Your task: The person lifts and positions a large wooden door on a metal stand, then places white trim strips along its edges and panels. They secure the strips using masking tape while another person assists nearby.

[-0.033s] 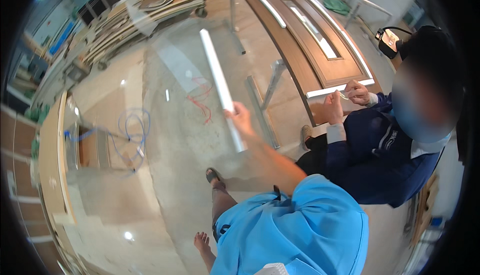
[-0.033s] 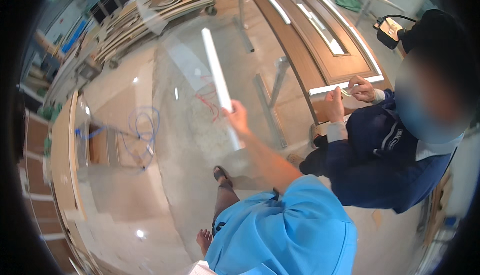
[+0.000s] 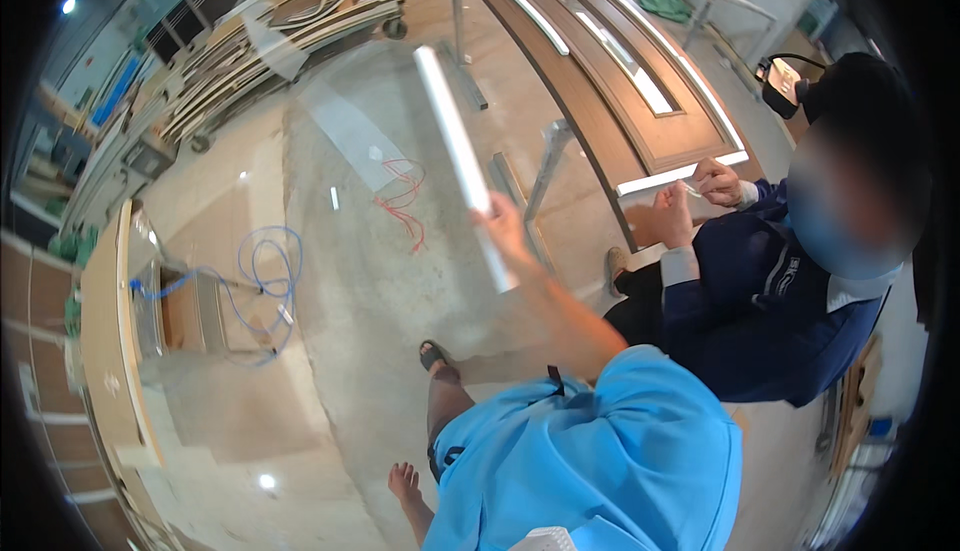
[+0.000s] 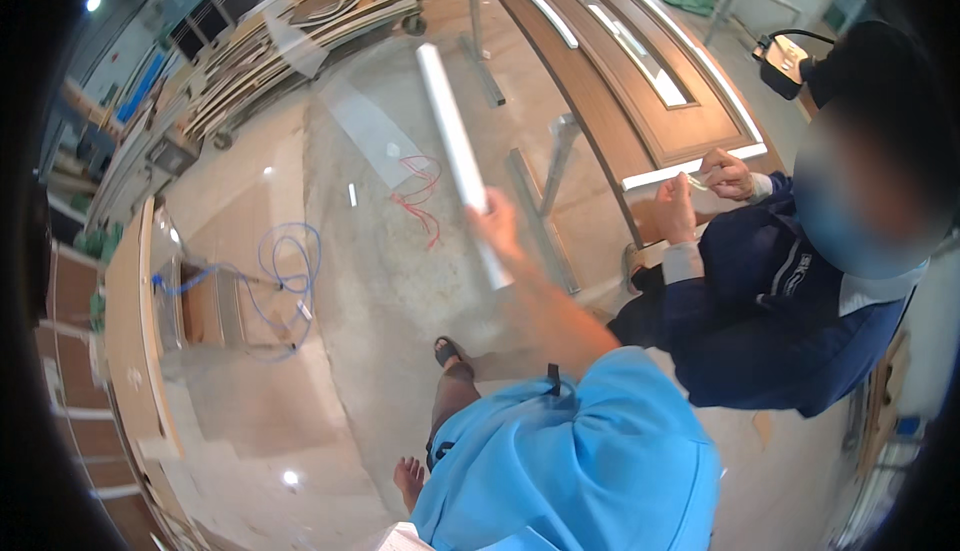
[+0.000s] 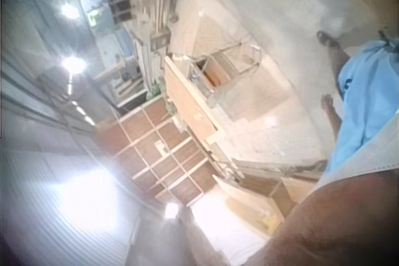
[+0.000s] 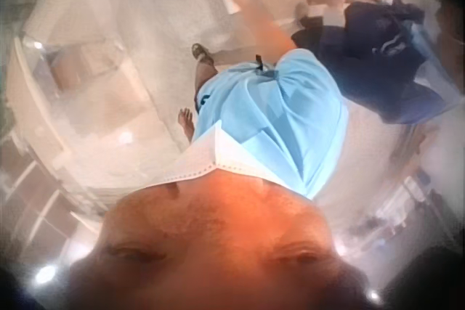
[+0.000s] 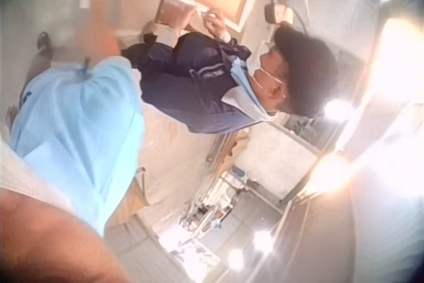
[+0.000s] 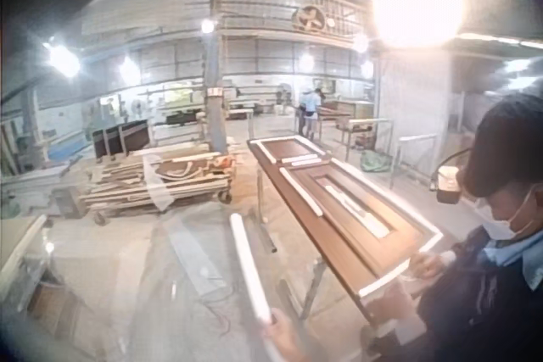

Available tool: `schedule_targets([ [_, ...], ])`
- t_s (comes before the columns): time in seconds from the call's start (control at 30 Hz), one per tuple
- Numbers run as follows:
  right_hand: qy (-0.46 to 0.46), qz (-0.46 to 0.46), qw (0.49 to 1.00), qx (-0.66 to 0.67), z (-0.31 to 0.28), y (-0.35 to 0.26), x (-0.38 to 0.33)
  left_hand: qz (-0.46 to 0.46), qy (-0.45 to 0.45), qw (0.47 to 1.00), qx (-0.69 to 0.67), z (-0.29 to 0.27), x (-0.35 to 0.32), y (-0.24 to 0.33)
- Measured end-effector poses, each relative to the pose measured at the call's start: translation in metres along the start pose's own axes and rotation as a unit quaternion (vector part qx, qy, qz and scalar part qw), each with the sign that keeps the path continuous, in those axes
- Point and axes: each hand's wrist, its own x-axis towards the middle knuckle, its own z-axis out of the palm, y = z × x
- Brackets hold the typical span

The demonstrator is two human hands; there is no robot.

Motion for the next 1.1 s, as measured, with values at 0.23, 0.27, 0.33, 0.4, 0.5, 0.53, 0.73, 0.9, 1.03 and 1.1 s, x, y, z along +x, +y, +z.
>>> schedule_targets([
  [0.23,0.177,0.049,0.857,-0.482,-0.162,-0.045,0.112,0.236,-0.176,0.93,0.22,0.223,0.169,0.308],
  [0.27,0.207,0.075,0.841,-0.495,-0.167,-0.055,0.11,0.28,-0.184,0.866,0.372,0.282,0.177,0.357],
  [0.33,0.236,0.115,0.821,-0.508,-0.169,-0.07,0.103,0.495,-0.213,0.746,0.391,0.41,0.16,0.42],
  [0.4,0.247,0.149,0.8,-0.526,-0.166,-0.075,0.102,0.486,-0.299,0.719,0.398,0.54,0.12,0.467],
  [0.5,0.232,0.101,0.798,-0.547,-0.163,-0.067,0.119,0.521,-0.427,0.658,0.335,0.724,0.029,0.475],
  [0.53,0.22,0.079,0.81,-0.538,-0.165,-0.064,0.128,0.562,-0.459,0.604,0.33,0.773,-0.003,0.467],
  [0.73,0.22,0.15,0.851,-0.453,-0.161,-0.052,0.175,0.65,-0.541,0.39,0.365,0.989,-0.123,0.403],
  [0.9,0.219,0.168,0.819,-0.502,-0.17,-0.06,0.207,0.678,-0.542,0.25,0.429,1.126,-0.126,0.369],
  [1.03,0.231,0.23,0.768,-0.551,-0.184,-0.056,0.228,0.734,-0.528,0.151,0.399,1.206,-0.107,0.359],
  [1.1,0.245,0.204,0.751,-0.578,-0.191,-0.046,0.239,0.759,-0.508,0.1,0.395,1.236,-0.104,0.363],
])
